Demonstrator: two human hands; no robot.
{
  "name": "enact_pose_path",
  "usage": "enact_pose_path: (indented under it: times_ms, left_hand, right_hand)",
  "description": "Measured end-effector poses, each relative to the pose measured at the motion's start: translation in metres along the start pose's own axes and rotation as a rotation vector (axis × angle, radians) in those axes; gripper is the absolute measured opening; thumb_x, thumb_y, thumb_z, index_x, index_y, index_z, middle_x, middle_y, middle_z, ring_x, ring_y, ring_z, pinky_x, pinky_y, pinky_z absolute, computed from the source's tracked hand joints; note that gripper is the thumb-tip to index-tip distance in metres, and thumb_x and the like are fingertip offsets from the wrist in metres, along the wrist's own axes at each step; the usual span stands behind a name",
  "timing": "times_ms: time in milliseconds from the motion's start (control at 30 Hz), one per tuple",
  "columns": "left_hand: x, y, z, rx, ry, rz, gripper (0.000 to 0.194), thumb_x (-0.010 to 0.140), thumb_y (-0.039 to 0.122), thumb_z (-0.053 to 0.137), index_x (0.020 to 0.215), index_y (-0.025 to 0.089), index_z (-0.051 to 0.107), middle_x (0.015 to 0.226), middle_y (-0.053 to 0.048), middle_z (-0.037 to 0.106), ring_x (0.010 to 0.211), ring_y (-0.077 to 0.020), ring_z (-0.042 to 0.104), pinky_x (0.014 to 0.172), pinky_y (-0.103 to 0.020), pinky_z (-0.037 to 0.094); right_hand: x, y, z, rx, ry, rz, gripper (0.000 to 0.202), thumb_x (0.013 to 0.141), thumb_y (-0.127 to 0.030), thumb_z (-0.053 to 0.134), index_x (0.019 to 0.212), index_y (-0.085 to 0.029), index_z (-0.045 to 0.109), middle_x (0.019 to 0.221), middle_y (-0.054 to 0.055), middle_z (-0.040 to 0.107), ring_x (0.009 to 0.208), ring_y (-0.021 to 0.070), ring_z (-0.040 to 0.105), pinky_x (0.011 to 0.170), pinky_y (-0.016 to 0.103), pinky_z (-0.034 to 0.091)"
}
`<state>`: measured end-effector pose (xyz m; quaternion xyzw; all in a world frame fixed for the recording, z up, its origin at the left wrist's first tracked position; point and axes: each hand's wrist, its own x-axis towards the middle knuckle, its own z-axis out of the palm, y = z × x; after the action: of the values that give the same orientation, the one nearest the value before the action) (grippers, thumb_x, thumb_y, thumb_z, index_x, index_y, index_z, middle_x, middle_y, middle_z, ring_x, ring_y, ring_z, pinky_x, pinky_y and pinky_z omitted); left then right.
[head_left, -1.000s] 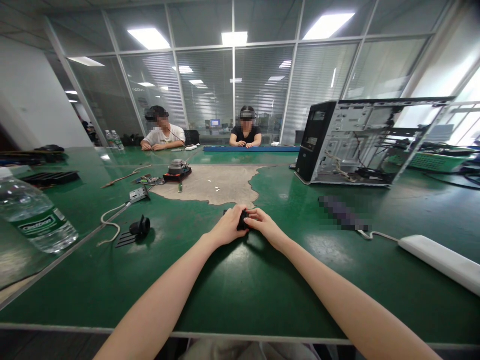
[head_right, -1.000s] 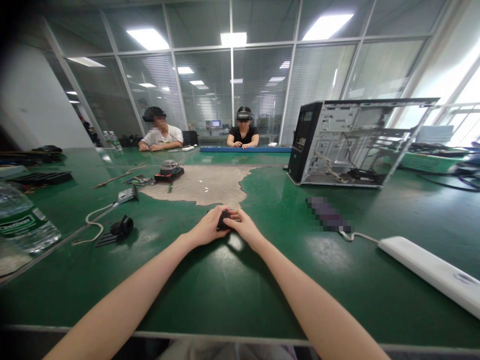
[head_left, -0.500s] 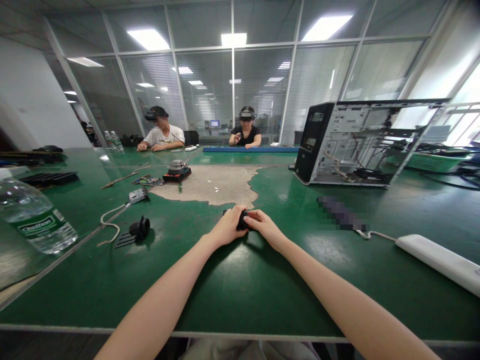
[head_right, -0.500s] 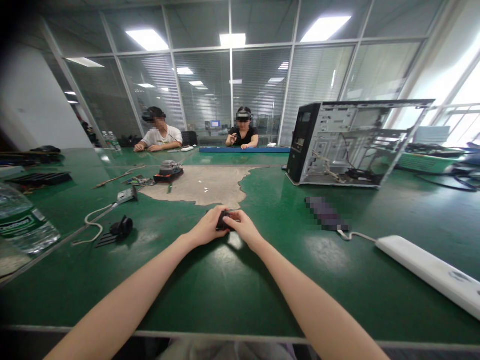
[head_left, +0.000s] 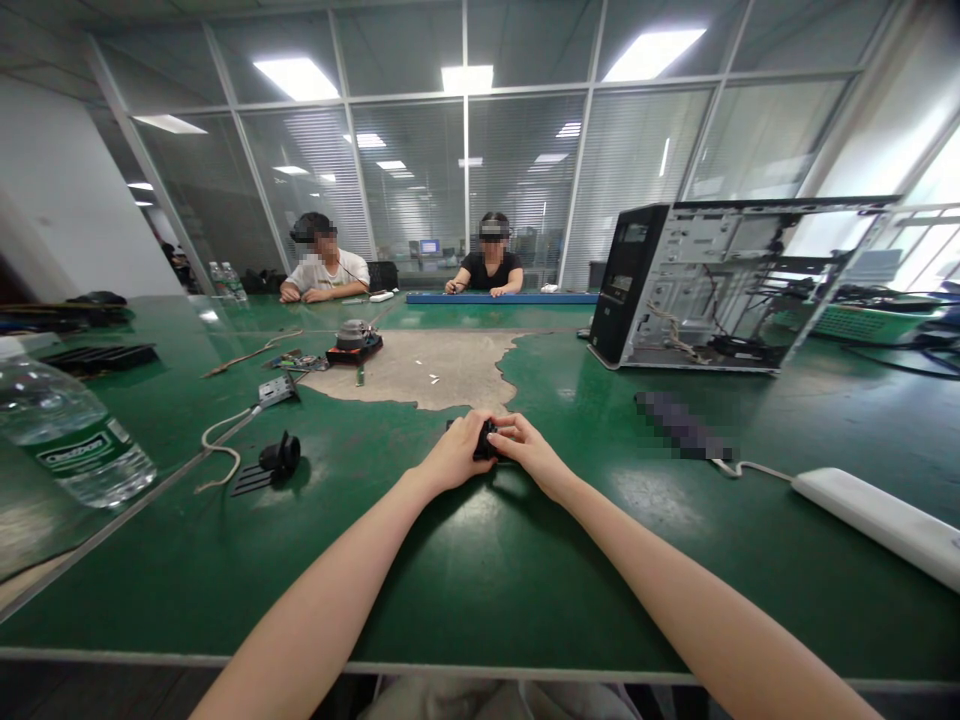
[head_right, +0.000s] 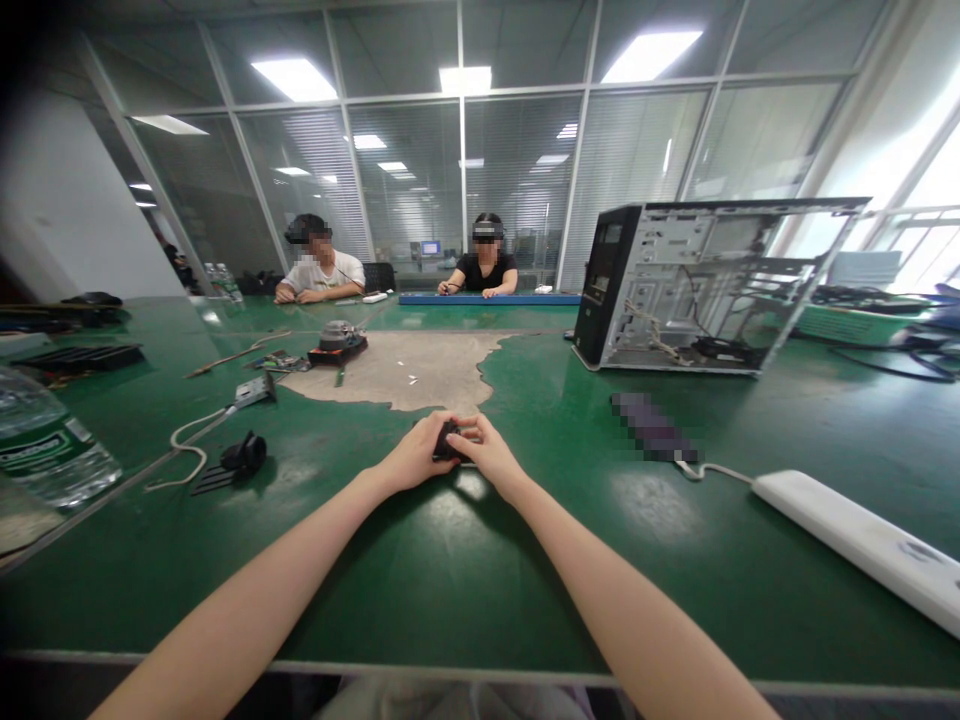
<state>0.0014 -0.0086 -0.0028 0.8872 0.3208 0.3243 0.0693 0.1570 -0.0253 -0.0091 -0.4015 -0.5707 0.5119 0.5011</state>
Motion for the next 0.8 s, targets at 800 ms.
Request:
enact_pose_path:
  times_ms: [800]
  left_hand:
    - [0.000,0.000,0.000,-0.007,-0.006,-0.003,0.060,0.063,0.018,0.062,0.114,0.021,0.031,0.108,-0.006,0.045,0.097,-0.0229,0.045,0.084,-0.038,0.037]
  right_hand:
    - [-0.001,-0.003,-0.001,-0.016,-0.034,0.023,0.030,0.062,-0.030,0.065,0.087,-0.020,0.051,0.084,0.001,0.057,0.079,0.0140,0.055,0.075,0.031,0.042]
